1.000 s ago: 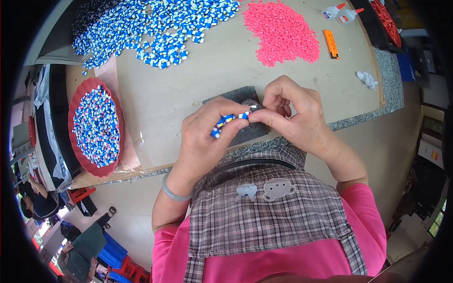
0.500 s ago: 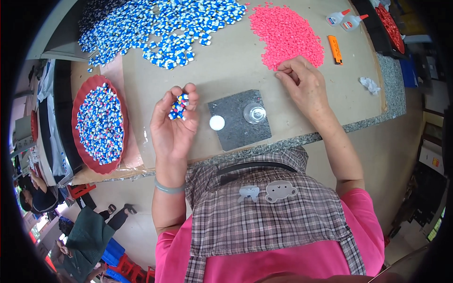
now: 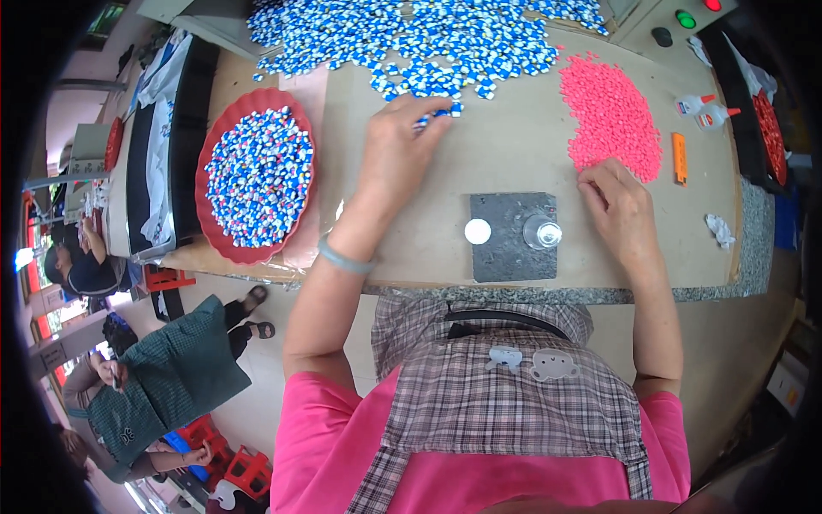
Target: The person assembles small plastic toy components by hand on a workbench, using a glue bottle to secure the parts onto an assembly plate.
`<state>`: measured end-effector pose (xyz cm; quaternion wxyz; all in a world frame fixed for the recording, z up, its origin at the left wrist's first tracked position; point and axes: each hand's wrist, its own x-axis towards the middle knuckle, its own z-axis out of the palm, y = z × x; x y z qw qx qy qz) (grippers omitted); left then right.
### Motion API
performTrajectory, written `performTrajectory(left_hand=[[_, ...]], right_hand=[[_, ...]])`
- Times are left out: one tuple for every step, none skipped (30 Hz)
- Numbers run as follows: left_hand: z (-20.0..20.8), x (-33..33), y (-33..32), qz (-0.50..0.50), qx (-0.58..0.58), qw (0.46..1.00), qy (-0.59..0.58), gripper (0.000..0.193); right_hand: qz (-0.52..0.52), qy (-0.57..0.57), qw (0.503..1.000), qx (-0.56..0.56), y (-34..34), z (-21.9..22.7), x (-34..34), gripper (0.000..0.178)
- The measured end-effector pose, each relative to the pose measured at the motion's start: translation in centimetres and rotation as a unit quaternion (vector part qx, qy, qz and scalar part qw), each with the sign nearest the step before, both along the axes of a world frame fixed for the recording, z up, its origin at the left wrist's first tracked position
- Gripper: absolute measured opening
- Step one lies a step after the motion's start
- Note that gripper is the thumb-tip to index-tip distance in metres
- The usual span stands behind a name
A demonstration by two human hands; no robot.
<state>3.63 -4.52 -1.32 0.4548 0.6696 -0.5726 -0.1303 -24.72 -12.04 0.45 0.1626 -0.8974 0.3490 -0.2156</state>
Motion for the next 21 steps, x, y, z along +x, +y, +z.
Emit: performTrajectory(left_hand=[[0.1, -0.1, -0.5, -0.002, 0.020, 0.999, -0.047, 0.017], [-0.1, -0.3, -0.9, 0.006, 0.020, 0.998, -0.052, 0.017], [-0.2, -0.2, -1.0, 0.002, 0.017, 0.994, -0.104, 0.020], [-0.5, -0.2, -1.3, -0.001, 0.016, 0.988, -0.157, 0.023], [-1.3, -0.2, -1.7, -0.004, 0.015, 0.984, -0.178, 0.023], [-1.8, -0.1, -1.8, 0.000, 0.017, 0.979, -0.204, 0.023], [-2.0, -0.4, -2.1, -0.004, 0.035, 0.975, -0.217, 0.021], [-2.3, -0.4, -2.2, -0.006, 0.056, 0.971, -0.231, 0.019], [-2.4, -0.7, -2.7, 0.000, 0.079, 0.965, -0.250, 0.017], [-2.4, -0.8, -2.9, 0.005, 0.102, 0.958, -0.267, 0.016], [-2.0, -0.7, -2.6, 0.018, 0.107, 0.956, -0.274, 0.016], [-1.5, -0.9, -2.3, 0.006, 0.090, 0.957, -0.275, 0.016], [-1.3, -1.0, -2.0, -0.006, 0.073, 0.958, -0.276, 0.016], [-1.3, -0.9, -1.8, 0.004, 0.075, 0.957, -0.282, 0.016], [-1.4, -0.8, -1.7, 0.005, 0.076, 0.960, -0.269, 0.016], [-1.5, -0.8, -1.5, 0.006, 0.076, 0.964, -0.256, 0.016], [-1.2, -1.0, -1.3, 0.000, 0.049, 0.971, -0.236, 0.015], [-0.9, -1.2, -1.3, 0.009, 0.052, 0.970, -0.238, 0.015], [-0.5, -1.4, -1.3, 0.003, 0.042, 0.976, -0.212, 0.014], [-0.3, -1.7, -1.3, -0.005, 0.032, 0.982, -0.184, 0.014], [-0.1, -1.6, -1.1, -0.004, 0.030, 0.985, -0.172, 0.012]], right_hand=[[0.006, -0.004, 1.000, 0.001, 0.0, 0.1, 0.0, 0.007], [0.007, -0.001, 1.000, -0.003, 0.0, 0.2, 0.1, 0.007], [0.012, -0.004, 1.000, -0.006, 0.1, 0.3, 0.4, 0.007], [0.026, -0.013, 1.000, -0.005, 0.2, 0.5, 0.4, 0.007], [0.019, -0.005, 1.000, -0.008, 0.3, 0.7, 0.5, 0.007], [0.019, -0.001, 1.000, -0.010, 0.3, 0.8, 0.7, 0.007], [0.022, -0.001, 1.000, -0.007, 0.3, 0.9, 0.6, 0.008], [0.028, -0.001, 1.000, -0.002, 0.4, 0.8, 0.5, 0.008], [0.046, -0.013, 0.999, 0.000, 0.5, 0.7, 0.4, 0.008], [0.015, -0.019, 0.999, 0.048, 0.6, 0.5, 0.2, 0.008], [-0.019, -0.023, 0.995, 0.096, 0.6, 0.3, -0.1, 0.008], [-0.008, -0.029, 0.995, 0.096, 0.5, 0.0, -0.5, 0.008], [-0.029, -0.048, 0.988, 0.143, 0.4, -0.4, -0.7, 0.006], [-0.051, -0.066, 0.978, 0.190, 0.4, -0.7, -0.9, 0.005], [-0.046, -0.081, 0.974, 0.208, 0.4, -0.8, -0.9, 0.006], [-0.034, -0.085, 0.974, 0.209, 0.4, -0.9, -1.1, 0.006], [-0.041, -0.104, 0.964, 0.241, 0.3, -1.1, -1.3, 0.005], [-0.049, -0.121, 0.953, 0.273, 0.2, -1.3, -1.7, 0.005], [-0.062, -0.123, 0.932, 0.336, -0.2, -1.8, -2.4, 0.003], [-0.057, -0.119, 0.932, 0.339, -0.2, -1.7, -2.1, 0.003], [-0.064, -0.145, 0.918, 0.364, 0.0, -1.6, -1.7, 0.007]])
